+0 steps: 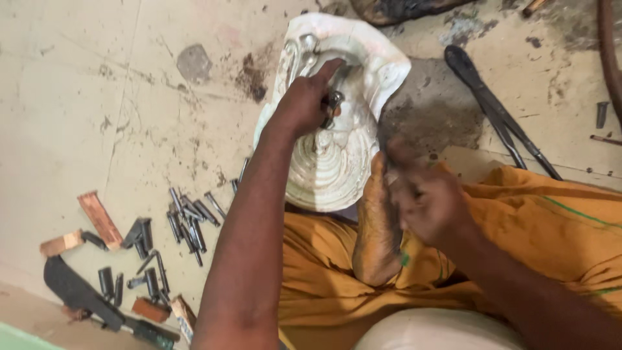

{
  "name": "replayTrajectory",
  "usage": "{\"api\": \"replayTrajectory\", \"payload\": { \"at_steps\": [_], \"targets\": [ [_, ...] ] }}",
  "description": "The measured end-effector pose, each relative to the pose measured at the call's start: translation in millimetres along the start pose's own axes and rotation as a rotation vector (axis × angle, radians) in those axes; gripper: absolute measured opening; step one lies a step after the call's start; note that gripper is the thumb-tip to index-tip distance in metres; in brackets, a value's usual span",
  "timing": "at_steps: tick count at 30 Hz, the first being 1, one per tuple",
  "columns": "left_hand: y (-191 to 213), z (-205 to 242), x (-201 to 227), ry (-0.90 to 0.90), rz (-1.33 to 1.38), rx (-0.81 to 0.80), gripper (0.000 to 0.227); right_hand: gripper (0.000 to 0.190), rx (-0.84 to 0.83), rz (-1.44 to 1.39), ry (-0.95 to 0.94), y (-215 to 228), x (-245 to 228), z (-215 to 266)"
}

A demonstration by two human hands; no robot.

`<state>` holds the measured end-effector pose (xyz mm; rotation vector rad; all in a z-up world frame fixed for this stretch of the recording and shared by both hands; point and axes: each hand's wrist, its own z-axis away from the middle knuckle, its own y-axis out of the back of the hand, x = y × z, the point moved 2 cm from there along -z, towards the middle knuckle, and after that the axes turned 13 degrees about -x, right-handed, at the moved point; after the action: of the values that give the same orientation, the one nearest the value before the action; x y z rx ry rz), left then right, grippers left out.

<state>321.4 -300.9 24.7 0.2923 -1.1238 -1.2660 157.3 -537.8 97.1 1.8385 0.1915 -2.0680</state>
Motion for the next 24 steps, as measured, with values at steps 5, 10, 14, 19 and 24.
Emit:
{"api": "replayTrajectory", "payload": {
  "at_steps": [5, 10, 14, 19, 24],
  "targets": [
    [-7.6, -0.7, -7.9, -0.107, 0.043, 0.025, 0.086, 0.048, 0.084, 0.04, 0.041, 1.7, 9.1, 2.5],
    [3.9, -5.9, 0.8, -0.1, 0.015, 0.018, 0.094, 0.053, -0.045, 0.223, 0.12, 1.3, 1.8, -2.3],
    [-2.7, 0.6, -5.0, -0.051, 0.068, -0.033, 0.088, 0.051, 0.035, -0.054, 0.148, -3.1, 5.3, 4.4],
    [4.7, -4.2, -2.5, 0.006, 0.276, -0.091, 0.089, 0.054, -0.111, 0.019, -0.116, -1.2, 5.3, -2.0],
    [-4.4, 4.2, -5.7, -0.144, 0.167, 0.074, 0.095, 0.056, -0.015, -0.129, -0.091, 5.1, 0.5, 6.5]
  ]
}}
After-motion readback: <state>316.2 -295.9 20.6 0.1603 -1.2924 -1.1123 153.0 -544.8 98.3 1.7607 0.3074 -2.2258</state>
